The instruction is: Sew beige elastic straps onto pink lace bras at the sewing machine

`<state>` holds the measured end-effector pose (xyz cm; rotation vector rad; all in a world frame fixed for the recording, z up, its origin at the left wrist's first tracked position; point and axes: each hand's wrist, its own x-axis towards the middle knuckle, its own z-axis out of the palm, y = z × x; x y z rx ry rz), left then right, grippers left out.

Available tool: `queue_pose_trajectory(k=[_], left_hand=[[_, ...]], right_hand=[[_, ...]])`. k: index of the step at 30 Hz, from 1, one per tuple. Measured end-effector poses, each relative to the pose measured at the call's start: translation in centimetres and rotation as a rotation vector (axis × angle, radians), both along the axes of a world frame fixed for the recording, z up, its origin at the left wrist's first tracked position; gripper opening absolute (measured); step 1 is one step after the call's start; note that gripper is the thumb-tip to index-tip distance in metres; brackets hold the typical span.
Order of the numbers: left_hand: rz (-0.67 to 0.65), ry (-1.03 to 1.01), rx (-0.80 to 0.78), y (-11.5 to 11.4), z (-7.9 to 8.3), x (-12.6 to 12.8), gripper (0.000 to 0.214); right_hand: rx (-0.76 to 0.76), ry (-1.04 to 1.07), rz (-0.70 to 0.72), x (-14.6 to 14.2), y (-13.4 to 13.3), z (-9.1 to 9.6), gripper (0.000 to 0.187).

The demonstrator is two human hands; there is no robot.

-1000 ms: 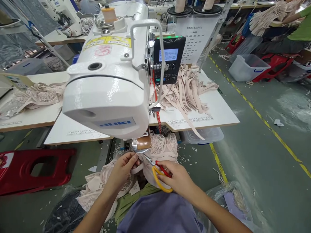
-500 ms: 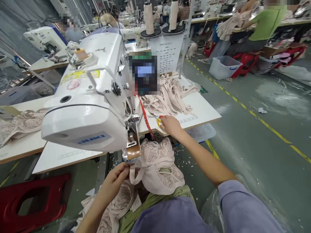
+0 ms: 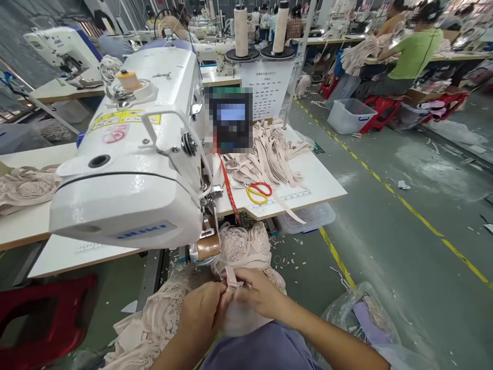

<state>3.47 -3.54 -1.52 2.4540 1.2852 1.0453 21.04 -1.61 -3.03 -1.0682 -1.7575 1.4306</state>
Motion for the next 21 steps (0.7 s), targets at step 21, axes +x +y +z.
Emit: queue_pose_trajectory(k=[21], left_hand=[[0.376, 0.256, 0.055, 2.8, 2.4, -1.3, 0.032]], right_hand=[[0.114, -0.057, -0.195, -3.2, 11.3, 4.9, 0.009]])
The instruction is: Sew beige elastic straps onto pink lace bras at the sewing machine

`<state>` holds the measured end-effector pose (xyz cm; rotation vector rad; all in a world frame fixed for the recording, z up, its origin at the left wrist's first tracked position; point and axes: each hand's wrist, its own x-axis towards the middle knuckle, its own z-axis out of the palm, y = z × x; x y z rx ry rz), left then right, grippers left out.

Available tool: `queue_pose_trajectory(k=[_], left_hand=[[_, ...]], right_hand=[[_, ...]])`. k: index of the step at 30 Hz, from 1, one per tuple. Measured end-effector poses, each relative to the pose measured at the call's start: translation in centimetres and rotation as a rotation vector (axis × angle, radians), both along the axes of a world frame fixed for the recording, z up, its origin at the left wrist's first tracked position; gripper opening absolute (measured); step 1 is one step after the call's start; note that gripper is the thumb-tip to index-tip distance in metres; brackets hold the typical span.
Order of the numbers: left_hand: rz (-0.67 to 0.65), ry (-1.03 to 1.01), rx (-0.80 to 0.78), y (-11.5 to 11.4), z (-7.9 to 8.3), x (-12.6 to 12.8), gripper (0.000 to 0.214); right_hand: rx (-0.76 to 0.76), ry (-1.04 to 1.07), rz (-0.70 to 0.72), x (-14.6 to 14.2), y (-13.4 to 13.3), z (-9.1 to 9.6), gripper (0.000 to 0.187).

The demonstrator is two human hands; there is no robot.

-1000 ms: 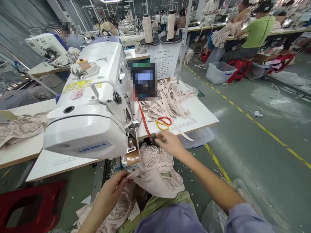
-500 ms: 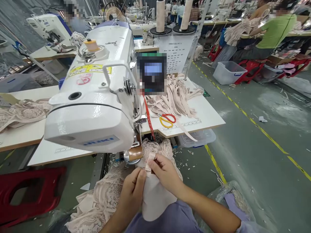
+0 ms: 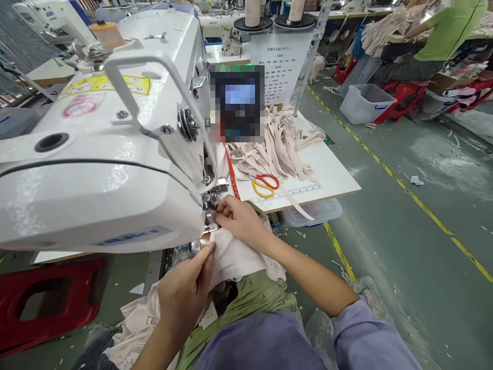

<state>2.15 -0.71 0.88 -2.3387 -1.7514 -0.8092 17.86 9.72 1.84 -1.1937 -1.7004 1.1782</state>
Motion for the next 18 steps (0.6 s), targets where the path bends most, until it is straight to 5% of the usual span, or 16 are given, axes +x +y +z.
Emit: queue_pose_trajectory(k=[18], left_hand=[[0.027, 0.032, -0.035, 0.52, 0.05, -1.02, 0.031]], right_hand=[[0.031, -0.125, -0.018, -1.03, 1.09, -0.53, 0.006]])
